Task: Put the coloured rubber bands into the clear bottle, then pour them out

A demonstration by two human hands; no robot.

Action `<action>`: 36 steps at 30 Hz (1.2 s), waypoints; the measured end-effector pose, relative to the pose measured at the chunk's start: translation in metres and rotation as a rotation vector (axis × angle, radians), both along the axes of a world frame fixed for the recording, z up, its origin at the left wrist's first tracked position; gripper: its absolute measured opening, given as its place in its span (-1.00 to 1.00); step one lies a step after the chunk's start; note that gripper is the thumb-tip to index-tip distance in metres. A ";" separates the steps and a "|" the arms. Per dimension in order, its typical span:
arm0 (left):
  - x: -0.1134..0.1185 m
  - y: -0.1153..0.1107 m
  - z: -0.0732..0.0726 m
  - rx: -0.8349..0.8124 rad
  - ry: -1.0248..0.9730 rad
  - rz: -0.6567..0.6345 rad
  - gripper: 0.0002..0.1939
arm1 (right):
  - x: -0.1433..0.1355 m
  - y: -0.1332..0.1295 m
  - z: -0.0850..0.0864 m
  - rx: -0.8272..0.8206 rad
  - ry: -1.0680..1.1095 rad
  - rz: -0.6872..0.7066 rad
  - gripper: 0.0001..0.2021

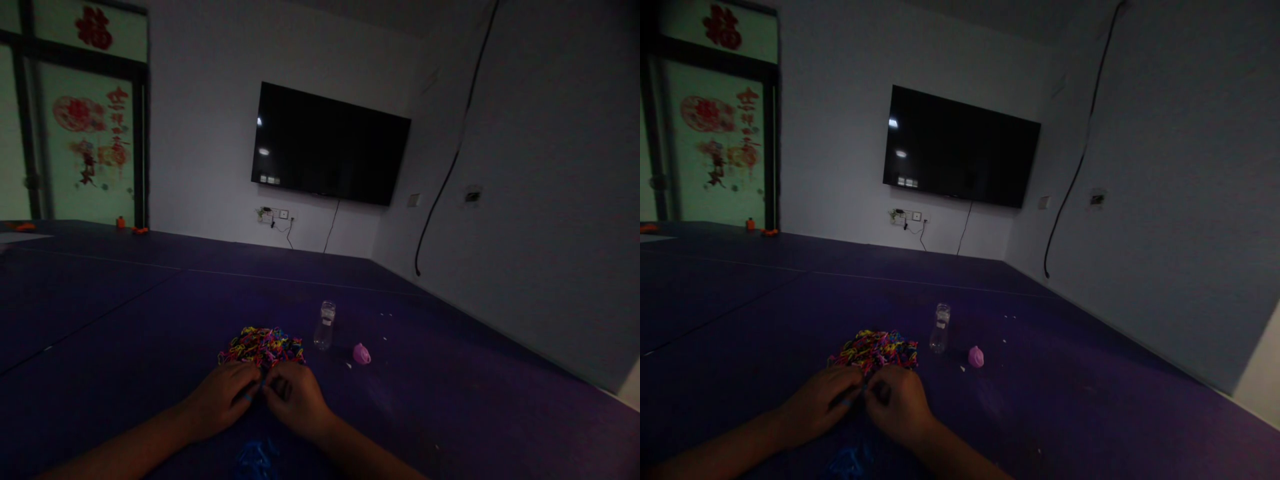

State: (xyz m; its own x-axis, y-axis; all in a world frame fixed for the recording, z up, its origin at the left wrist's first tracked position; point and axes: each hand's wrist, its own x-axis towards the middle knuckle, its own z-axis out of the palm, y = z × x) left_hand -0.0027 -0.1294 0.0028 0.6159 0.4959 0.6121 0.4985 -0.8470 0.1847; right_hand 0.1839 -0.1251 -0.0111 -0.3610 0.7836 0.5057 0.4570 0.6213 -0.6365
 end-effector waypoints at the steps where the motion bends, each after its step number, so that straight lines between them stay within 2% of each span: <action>1: 0.000 0.000 0.000 0.003 -0.002 -0.001 -0.85 | 0.000 0.000 0.000 -0.002 0.001 -0.001 -0.89; 20: 0.001 -0.001 -0.002 0.032 0.003 0.048 -0.88 | -0.001 -0.006 0.007 0.019 -0.090 0.036 -0.90; 25: 0.000 0.000 -0.002 0.051 -0.020 0.034 -0.79 | -0.001 -0.007 0.008 -0.012 -0.126 0.023 -0.93; 31: -0.001 0.003 -0.005 0.084 -0.029 -0.003 -0.85 | -0.001 -0.007 0.007 0.015 -0.159 0.009 -0.92; 36: -0.001 0.001 -0.005 0.077 -0.038 0.016 -0.87 | 0.000 -0.007 0.006 0.028 -0.165 0.037 -0.91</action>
State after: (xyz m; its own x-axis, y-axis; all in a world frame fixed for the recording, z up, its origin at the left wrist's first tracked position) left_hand -0.0041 -0.1279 -0.0021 0.5837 0.4565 0.6715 0.5061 -0.8512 0.1388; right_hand 0.1837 -0.1319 -0.0052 -0.4694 0.7543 0.4590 0.5302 0.6565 -0.5366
